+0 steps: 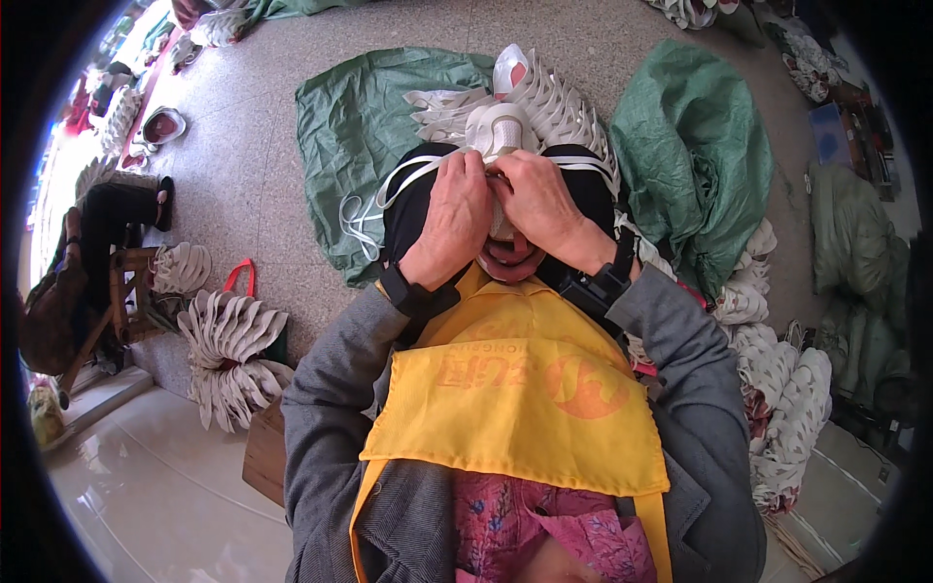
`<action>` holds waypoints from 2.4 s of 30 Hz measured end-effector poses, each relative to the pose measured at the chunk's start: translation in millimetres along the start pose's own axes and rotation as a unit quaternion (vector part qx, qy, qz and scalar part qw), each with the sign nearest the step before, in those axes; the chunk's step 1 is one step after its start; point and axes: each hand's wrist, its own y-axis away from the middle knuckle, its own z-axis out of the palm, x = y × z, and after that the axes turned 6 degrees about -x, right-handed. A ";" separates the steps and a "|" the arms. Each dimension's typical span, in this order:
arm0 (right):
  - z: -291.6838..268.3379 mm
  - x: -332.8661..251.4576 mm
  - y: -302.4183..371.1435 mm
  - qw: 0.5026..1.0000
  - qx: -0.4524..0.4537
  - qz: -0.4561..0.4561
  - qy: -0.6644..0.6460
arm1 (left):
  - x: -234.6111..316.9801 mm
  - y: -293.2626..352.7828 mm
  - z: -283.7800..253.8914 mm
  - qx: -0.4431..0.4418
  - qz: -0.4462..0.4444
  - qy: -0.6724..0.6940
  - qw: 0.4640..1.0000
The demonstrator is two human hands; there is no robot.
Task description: Lacing a white and pink shoe.
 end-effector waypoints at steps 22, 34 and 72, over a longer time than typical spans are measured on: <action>-77.0 -2.3 10.1 0.969 -0.097 0.080 -0.211 | 0.6 -9.3 -3.7 0.035 -0.048 0.034 0.998; -85.1 -1.3 1.0 0.928 -0.082 0.077 -0.356 | -5.0 -16.4 -19.0 0.018 -0.006 0.097 0.995; -116.6 141.7 100.6 0.833 0.009 0.265 -0.486 | -101.6 47.8 -128.9 -0.014 -0.203 0.483 0.852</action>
